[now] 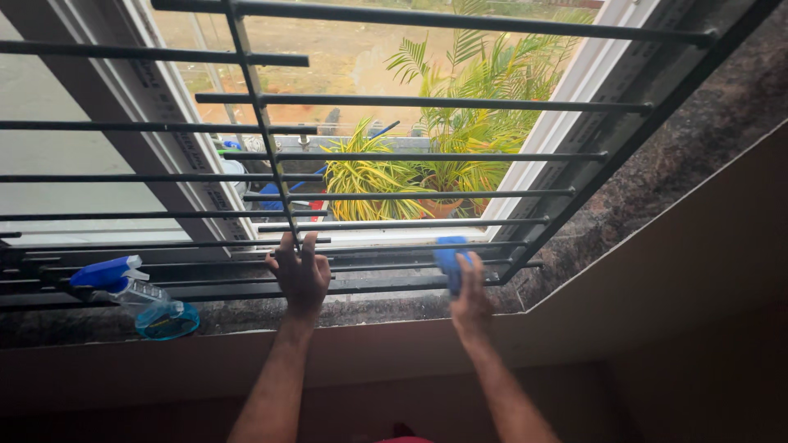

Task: The person wipes the horizontal metal bars and the lower frame of a window using a blue cloth.

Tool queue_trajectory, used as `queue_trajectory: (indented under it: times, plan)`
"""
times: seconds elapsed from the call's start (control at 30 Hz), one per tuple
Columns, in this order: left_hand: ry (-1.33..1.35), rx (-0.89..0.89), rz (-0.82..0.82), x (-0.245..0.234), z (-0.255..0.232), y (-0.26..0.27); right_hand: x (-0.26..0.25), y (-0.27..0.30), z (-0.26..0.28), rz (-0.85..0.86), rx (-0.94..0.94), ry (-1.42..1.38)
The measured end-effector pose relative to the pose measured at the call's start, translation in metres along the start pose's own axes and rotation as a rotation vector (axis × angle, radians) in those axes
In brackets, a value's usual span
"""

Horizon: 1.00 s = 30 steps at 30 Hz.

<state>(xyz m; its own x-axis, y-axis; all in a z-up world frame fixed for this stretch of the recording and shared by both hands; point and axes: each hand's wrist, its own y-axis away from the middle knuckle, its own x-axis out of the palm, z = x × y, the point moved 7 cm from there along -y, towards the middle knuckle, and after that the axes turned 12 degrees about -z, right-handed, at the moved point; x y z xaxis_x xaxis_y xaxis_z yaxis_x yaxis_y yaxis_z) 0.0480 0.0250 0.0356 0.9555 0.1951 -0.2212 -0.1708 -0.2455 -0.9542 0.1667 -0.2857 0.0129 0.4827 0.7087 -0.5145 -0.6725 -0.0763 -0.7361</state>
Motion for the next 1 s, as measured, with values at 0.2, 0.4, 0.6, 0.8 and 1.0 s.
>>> queue_trajectory:
  times: [0.2,0.4,0.6,0.8,1.0]
  plan:
    - [0.126,-0.08,-0.003,-0.042,-0.033,0.011,-0.022,0.028,-0.063,-0.157,-0.015,0.105]
    - [0.251,-0.195,0.467,0.006,-0.04,0.112,0.04,0.056,-0.139,0.29,0.353,0.42]
    - [0.097,-0.046,0.823,0.035,-0.043,0.123,0.068,0.036,-0.126,0.288,0.123,0.375]
    - [0.224,-0.06,0.709,0.016,-0.064,0.111,0.063,0.045,-0.034,0.189,0.086,-0.199]
    - [0.383,-0.195,0.484,-0.009,-0.084,0.11,0.028,0.058,0.075,0.261,-0.179,-0.686]
